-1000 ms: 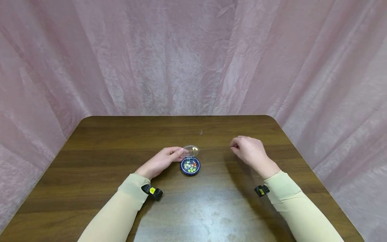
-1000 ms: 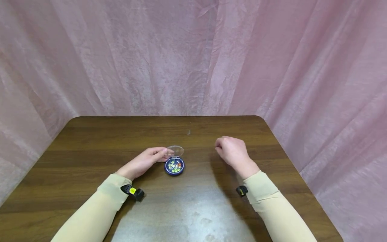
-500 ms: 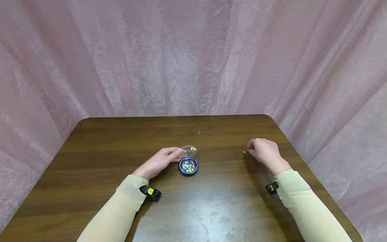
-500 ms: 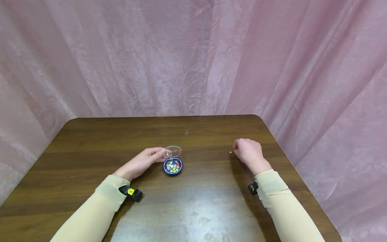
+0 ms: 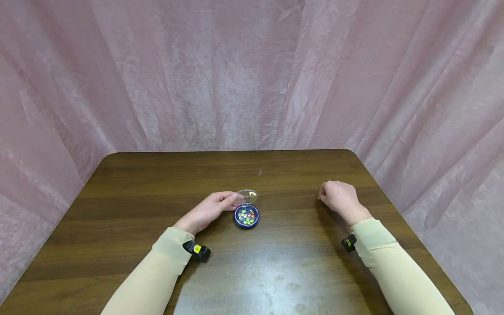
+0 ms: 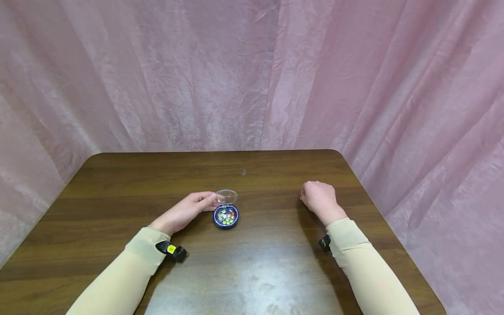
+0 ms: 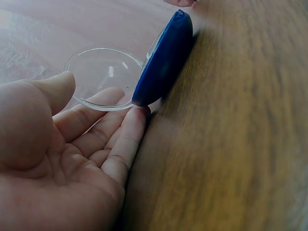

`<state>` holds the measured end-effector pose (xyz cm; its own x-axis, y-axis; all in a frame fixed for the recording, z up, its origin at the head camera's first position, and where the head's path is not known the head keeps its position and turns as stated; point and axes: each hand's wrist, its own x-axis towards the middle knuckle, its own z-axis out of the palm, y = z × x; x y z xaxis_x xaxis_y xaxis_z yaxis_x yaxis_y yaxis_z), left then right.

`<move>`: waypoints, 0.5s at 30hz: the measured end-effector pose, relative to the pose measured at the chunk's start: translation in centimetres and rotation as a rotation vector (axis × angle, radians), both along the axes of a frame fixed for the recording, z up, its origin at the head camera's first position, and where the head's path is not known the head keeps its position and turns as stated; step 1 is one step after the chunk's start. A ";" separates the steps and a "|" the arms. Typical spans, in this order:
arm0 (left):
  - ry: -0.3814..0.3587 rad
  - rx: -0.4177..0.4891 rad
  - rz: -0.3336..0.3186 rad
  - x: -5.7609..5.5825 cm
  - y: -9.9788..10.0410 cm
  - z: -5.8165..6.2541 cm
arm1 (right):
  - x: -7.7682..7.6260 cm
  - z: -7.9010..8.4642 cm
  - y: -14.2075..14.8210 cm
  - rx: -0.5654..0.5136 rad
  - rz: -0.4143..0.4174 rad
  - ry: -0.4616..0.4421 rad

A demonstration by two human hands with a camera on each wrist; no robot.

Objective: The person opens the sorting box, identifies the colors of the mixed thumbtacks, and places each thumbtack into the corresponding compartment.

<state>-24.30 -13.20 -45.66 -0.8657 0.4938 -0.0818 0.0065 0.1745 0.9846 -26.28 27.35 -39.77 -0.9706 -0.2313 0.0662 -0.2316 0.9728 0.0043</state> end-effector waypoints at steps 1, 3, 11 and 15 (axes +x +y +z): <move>-0.002 -0.003 0.003 0.0 0.0 0.0 | 0.0 0.0 0.0 -0.001 0.004 0.002; -0.003 -0.009 0.009 0.0 0.0 0.0 | 0.1 0.0 -0.1 -0.002 0.011 0.004; 0.007 -0.011 0.016 0.0 0.1 -0.1 | 0.2 -0.2 -0.2 0.006 0.018 0.023; 0.009 -0.005 0.013 0.0 0.1 -0.2 | 0.5 -0.1 -0.4 -0.004 0.010 0.029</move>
<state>-24.32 -13.09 -45.83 -0.8728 0.4821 -0.0766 0.0130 0.1798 0.9836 -25.76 26.98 -39.85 -0.9658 -0.2410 0.0951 -0.2415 0.9704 0.0068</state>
